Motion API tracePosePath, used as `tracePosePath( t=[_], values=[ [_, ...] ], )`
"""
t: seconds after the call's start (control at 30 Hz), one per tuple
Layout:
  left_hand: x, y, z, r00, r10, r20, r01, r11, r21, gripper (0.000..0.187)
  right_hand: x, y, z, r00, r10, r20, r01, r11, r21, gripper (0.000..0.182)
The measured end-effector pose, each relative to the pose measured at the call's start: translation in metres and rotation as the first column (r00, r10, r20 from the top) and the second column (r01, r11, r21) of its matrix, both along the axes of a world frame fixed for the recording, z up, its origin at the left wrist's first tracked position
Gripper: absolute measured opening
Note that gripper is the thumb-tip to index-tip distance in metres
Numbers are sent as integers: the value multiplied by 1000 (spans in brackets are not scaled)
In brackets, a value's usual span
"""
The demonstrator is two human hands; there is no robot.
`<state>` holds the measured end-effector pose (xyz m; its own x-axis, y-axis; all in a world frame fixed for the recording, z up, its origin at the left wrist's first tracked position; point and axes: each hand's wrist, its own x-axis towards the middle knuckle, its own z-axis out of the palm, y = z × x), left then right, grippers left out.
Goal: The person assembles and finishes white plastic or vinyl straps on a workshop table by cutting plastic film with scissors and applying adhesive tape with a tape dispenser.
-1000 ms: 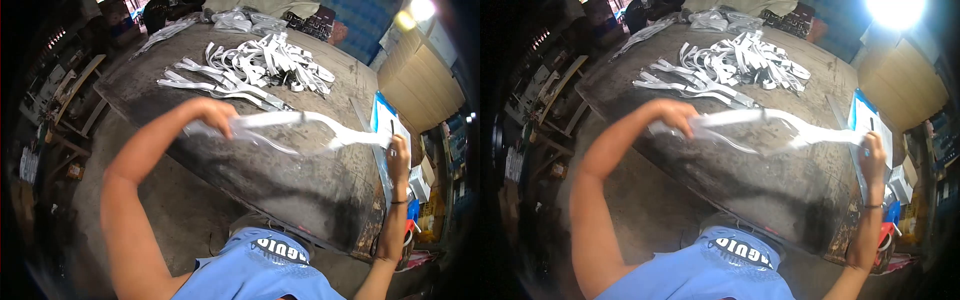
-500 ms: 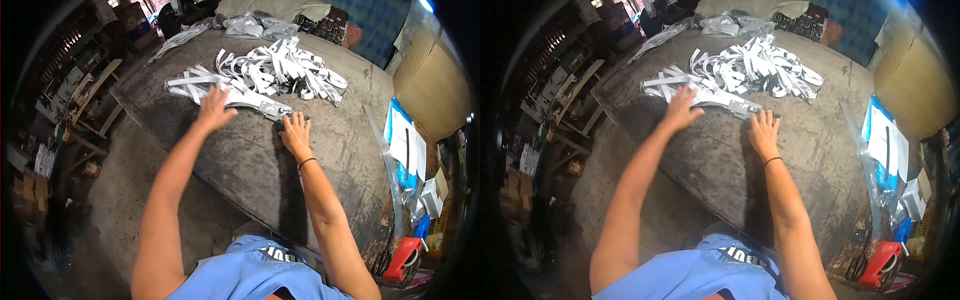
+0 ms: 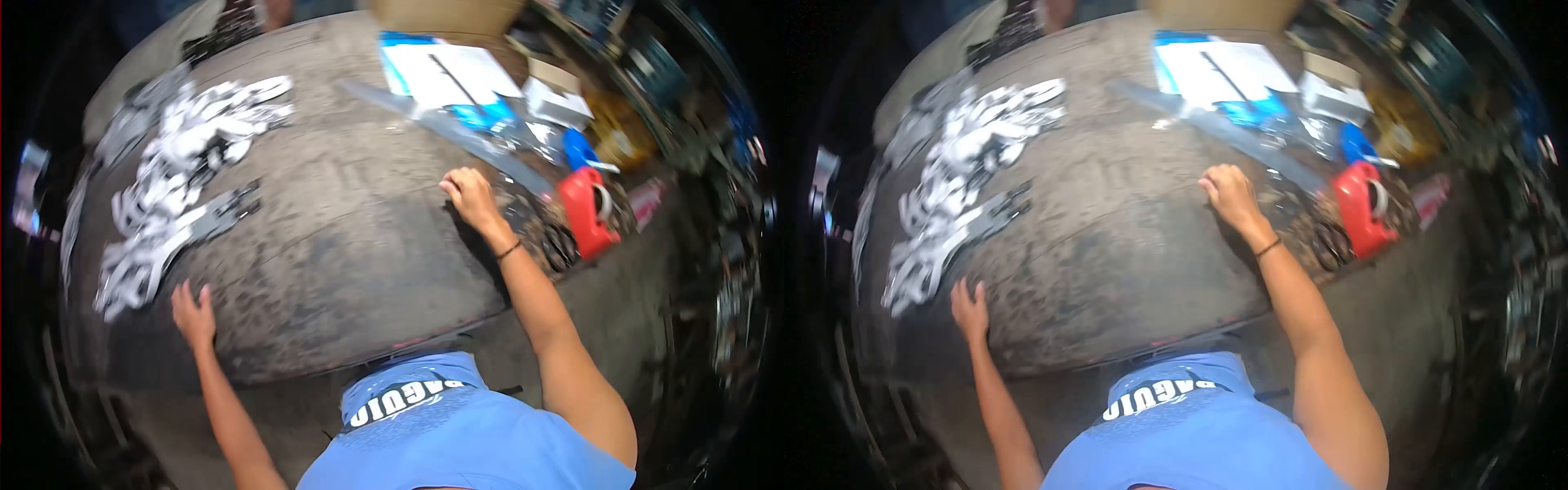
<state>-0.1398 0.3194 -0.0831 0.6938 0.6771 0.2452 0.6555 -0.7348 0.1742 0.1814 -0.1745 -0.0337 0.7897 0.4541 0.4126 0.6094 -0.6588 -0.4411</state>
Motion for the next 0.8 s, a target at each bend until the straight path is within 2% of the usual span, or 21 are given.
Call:
tracePosePath(
  t=[0.07,0.1,0.17,0.2,0.27,0.3,0.37,0.47,0.6,0.67,0.7,0.73,0.8],
  values=[
    [0,7,-10,1000,14,4,-14,1000,-9,60,28,-55,-6,980,-145,138,148,989,-13,10],
    [3,2,-7,1000,-6,5,6,1000,-7,60,46,-81,-8,966,-223,135,230,972,-42,11],
    [2,-3,-2,998,55,17,-54,998,-36,60,60,-116,2,924,-364,122,378,917,-127,14],
    [0,-4,-2,998,52,17,-52,998,-30,60,67,-127,10,905,-426,15,420,887,-191,19],
    [-3,-3,-1,998,31,47,-30,999,-16,58,85,-148,5,882,-464,-77,427,859,-283,30],
    [-4,-2,-1,998,30,48,-30,1000,-9,58,92,-156,-3,882,-464,-79,428,860,-277,30],
    [-5,-2,-2,997,27,67,-25,999,-22,56,100,-163,-11,829,-542,-136,454,795,-402,47],
    [-5,-4,-2,994,36,100,-36,999,1,55,110,-165,-11,797,-555,-237,428,797,-427,54],
    [-4,-10,3,994,36,102,-34,999,-21,56,119,-165,-1,819,-507,-270,371,826,-424,47],
    [-4,-11,3,990,46,132,-43,999,-27,58,137,-168,-7,826,-442,-350,375,894,-243,40],
    [-4,-10,1,990,49,131,-47,999,-22,59,143,-168,-13,871,-419,-255,400,908,-125,39],
    [-4,-10,1,990,47,134,-45,999,-19,59,146,-164,-10,871,-420,-254,402,908,-121,39],
    [-5,-11,2,993,53,109,-52,999,-9,59,151,-145,0,792,-517,-324,518,851,-93,42]
  ],
)
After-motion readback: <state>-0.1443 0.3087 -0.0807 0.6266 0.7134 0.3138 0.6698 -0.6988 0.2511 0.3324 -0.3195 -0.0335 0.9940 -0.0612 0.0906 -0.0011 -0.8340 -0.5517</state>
